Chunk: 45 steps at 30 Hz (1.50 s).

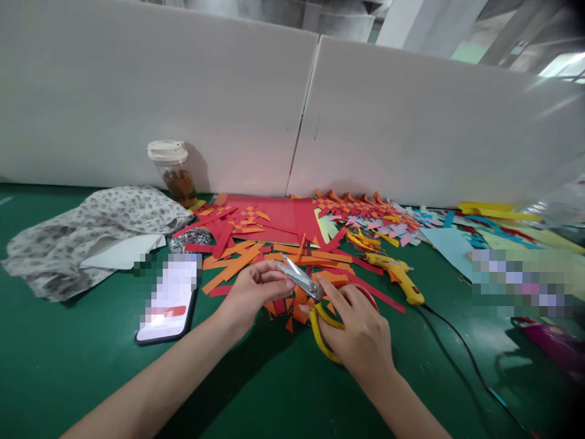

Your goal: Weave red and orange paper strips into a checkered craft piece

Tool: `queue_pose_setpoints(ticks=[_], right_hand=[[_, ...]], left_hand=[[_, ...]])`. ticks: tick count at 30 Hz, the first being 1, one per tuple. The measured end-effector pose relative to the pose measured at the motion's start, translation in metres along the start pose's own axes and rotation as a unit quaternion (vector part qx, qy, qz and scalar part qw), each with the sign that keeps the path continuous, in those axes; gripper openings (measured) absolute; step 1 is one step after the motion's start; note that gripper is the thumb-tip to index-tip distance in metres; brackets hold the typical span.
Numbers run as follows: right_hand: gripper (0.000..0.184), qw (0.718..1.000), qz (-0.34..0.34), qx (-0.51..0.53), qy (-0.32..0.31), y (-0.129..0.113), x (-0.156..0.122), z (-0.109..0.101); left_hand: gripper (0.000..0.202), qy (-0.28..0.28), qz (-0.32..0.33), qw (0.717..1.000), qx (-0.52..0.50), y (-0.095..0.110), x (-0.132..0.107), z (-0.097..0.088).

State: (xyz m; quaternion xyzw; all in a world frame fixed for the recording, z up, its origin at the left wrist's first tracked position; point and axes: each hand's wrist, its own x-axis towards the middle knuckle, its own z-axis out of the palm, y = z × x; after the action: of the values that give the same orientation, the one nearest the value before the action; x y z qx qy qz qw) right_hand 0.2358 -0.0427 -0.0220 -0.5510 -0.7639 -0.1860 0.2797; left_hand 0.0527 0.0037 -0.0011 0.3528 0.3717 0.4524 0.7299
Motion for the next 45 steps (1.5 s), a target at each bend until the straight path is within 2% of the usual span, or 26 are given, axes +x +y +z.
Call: queue_pose_setpoints(ticks=[14,32,36,41,45], right_hand=[[0.045,1.0,0.0,-0.012,-0.01,0.001,-0.0002,-0.0001],[0.037,0.999,-0.031,0.006,0.004,0.0003,0.0012,-0.0022],[0.04,1.0,-0.009,0.006,0.001,-0.0001,0.0001,-0.0009],[0.044,0.998,0.05,-0.008,0.024,0.0019,0.0033,0.0003],[0.045,0.998,0.053,-0.013,0.03,0.0027,0.0048,-0.0016]], left_hand=[[0.02,0.001,-0.009,1.0,-0.017,-0.0058,-0.0003,0.0],[0.019,-0.02,-0.013,1.0,-0.016,-0.0079,-0.002,0.001],[0.02,-0.018,-0.004,1.0,-0.008,-0.0075,-0.0022,0.0023],[0.025,0.013,-0.003,0.999,-0.03,-0.0054,-0.0016,0.0025],[0.024,0.023,0.002,0.999,-0.045,-0.0054,-0.0007,0.001]])
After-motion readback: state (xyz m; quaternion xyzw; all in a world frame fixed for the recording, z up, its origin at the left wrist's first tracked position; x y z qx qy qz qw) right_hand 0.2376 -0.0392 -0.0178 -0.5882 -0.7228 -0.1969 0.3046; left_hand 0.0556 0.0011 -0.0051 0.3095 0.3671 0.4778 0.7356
